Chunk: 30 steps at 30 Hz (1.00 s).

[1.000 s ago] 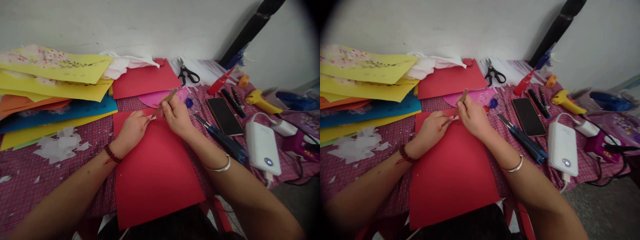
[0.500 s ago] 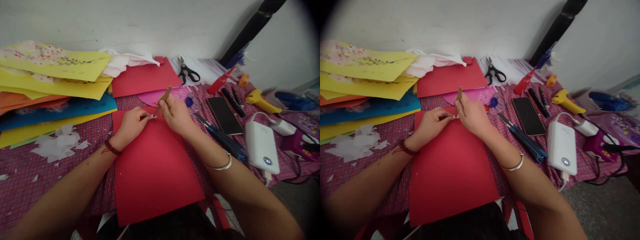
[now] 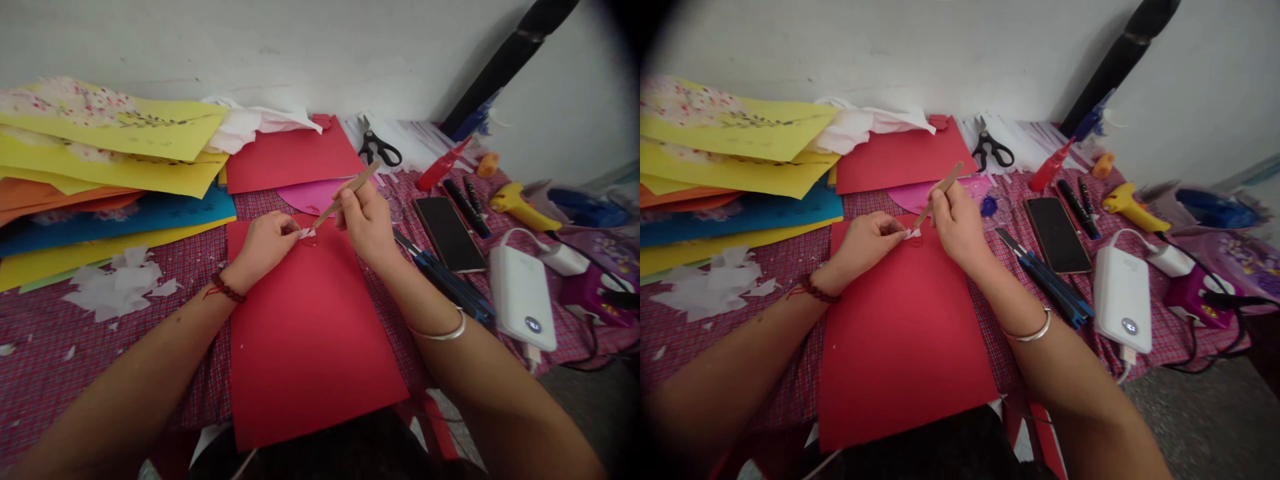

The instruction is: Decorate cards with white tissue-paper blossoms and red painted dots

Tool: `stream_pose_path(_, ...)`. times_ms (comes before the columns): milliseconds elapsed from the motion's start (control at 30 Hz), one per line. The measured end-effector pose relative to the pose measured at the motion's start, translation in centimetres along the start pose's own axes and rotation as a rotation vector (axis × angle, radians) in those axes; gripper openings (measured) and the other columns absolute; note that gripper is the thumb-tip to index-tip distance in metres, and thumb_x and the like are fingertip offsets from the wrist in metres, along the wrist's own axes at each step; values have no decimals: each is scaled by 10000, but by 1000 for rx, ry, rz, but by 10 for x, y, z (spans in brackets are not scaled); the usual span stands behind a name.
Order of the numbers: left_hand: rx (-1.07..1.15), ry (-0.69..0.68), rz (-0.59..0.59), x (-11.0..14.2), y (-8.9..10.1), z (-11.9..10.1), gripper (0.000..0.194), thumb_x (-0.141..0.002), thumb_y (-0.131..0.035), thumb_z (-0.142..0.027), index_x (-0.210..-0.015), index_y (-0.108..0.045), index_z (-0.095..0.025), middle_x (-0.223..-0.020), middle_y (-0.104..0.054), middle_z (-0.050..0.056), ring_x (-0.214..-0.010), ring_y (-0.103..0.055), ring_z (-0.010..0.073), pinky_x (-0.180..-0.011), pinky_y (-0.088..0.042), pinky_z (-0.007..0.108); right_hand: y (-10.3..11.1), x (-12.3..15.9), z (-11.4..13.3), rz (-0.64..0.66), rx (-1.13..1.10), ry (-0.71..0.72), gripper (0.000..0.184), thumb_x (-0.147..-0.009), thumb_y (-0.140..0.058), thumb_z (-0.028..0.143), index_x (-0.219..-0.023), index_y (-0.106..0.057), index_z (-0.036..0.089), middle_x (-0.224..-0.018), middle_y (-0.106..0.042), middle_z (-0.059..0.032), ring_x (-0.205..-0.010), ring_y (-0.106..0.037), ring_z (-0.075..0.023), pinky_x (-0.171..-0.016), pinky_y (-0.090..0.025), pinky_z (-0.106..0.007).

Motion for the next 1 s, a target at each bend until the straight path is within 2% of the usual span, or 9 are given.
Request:
stream_pose_path(233,6,0,12,-3,-1,3,139,-841,-692,-268,-769,-764,-174,-780,-683,43,-726,-604,177,-639,-405,305,-7,-1,-6,61,81,0,226,-1003,-457,400,-874,-522,226,-646,-538,29,-590,-521,-130,-603,-366,-290)
stream_pose_path(467,52,-32,21,-7,-3,3,167,-847,-680,-310,-810,-779,-180,-840,-729,59,-779,-645,203,-705,-452,326,-4,2,8,20,76,38,248,-1016,-420,414,-901,-533,225,-651,-551,20,-616,-536,-139,-618,-384,-295)
stream_pose_path(600,115,6,26,-9,-1,7,224,-886,-540,-192,-906,-759,-147,-863,-743,73,-834,-670,208,-763,-484,324,-15,4,8,118,103,58,291,-1014,-411,450,-891,-532,216,-692,-565,5,-621,-530,-138,-612,-378,-290)
stream_pose_path(733,185,61,-7,-11,1,15,280,-891,-478,-174,-1001,-732,-133,-821,-727,69,-765,-658,189,-708,-497,299,-22,5,7,176,233,95,266,-1013,-412,399,-893,-553,208,-697,-568,1,-631,-528,-144,-625,-373,-288)
stream_pose_path(867,174,68,-24,-10,3,16,242,-852,-509,-167,-946,-731,-151,-849,-741,62,-776,-658,185,-715,-500,291,-19,4,7,159,328,90,227,-1006,-431,361,-948,-583,203,-711,-585,-3,-620,-536,-149,-619,-373,-290)
stream_pose_path(1000,164,24,5,-7,2,9,194,-813,-555,-160,-882,-736,-153,-895,-760,66,-838,-673,203,-755,-506,307,-12,2,3,101,313,52,218,-1004,-431,345,-963,-594,206,-705,-600,-3,-610,-554,-151,-624,-397,-293)
Point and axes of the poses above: each hand's wrist, its own x-axis away from the middle knuckle, its own y-axis out of the back of the hand, z = x × y, the point moved 7 cm from there along -x, towards the middle knuckle
